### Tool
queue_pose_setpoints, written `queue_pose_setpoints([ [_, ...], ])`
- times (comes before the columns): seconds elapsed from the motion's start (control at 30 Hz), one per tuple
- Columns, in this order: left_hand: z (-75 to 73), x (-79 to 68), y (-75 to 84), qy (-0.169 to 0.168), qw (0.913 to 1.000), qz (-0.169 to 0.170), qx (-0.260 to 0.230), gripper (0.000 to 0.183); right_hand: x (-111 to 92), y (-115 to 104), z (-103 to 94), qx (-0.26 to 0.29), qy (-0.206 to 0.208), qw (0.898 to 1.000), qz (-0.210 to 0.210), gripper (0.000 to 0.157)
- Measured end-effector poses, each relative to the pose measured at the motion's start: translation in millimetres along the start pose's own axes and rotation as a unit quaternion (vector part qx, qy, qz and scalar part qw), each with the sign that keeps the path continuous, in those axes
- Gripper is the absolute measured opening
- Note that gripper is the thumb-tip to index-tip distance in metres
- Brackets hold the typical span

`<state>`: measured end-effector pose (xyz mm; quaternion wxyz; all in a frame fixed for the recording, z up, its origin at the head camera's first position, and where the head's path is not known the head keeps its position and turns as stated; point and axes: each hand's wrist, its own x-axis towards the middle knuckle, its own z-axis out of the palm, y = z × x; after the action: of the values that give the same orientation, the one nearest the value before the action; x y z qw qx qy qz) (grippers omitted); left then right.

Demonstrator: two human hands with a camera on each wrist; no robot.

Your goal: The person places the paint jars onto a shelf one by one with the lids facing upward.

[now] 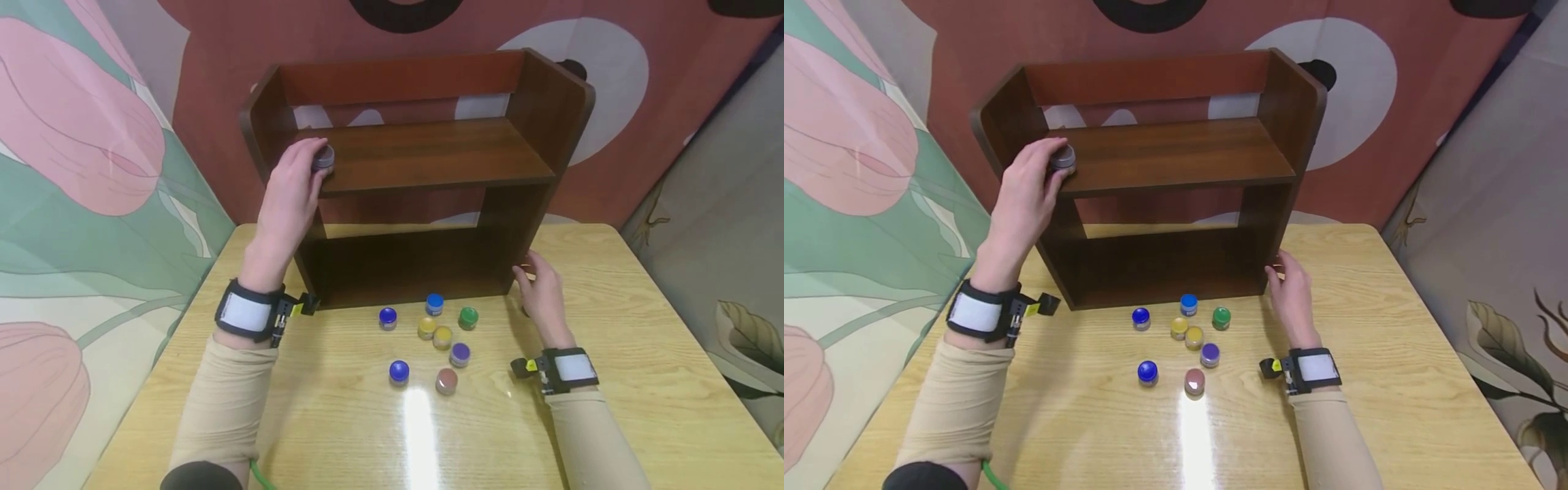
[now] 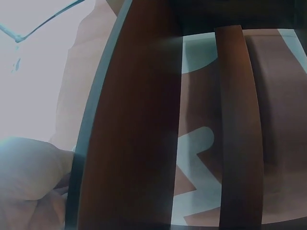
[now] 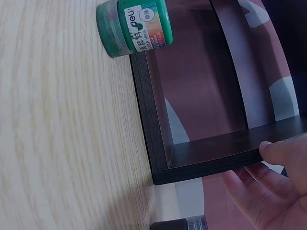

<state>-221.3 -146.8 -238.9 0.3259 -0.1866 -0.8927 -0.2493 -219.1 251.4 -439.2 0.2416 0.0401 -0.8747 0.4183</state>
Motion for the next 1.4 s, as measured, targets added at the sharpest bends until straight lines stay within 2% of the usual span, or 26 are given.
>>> queue_pose_setpoints([
  [0.3, -3.0, 3.4, 1.7, -0.017, 0.9997, -0.013, 0.014, 0.043, -1.2, -0.8, -0.9, -0.012, 0.000, 1.000, 0.001, 0.033],
  [0.7, -6.3, 4.6, 6.0, -0.040, 0.9977, -0.049, 0.025, 0.045, -1.1, -1.7, -1.6, -0.009, -0.001, 1.000, 0.000, 0.033],
  [1.4, -5.0, 4.8, 7.8, -0.038, 0.9967, -0.067, 0.027, 0.044, -2.5, -0.3, -2.5, -0.014, 0.000, 1.000, 0.000, 0.033],
])
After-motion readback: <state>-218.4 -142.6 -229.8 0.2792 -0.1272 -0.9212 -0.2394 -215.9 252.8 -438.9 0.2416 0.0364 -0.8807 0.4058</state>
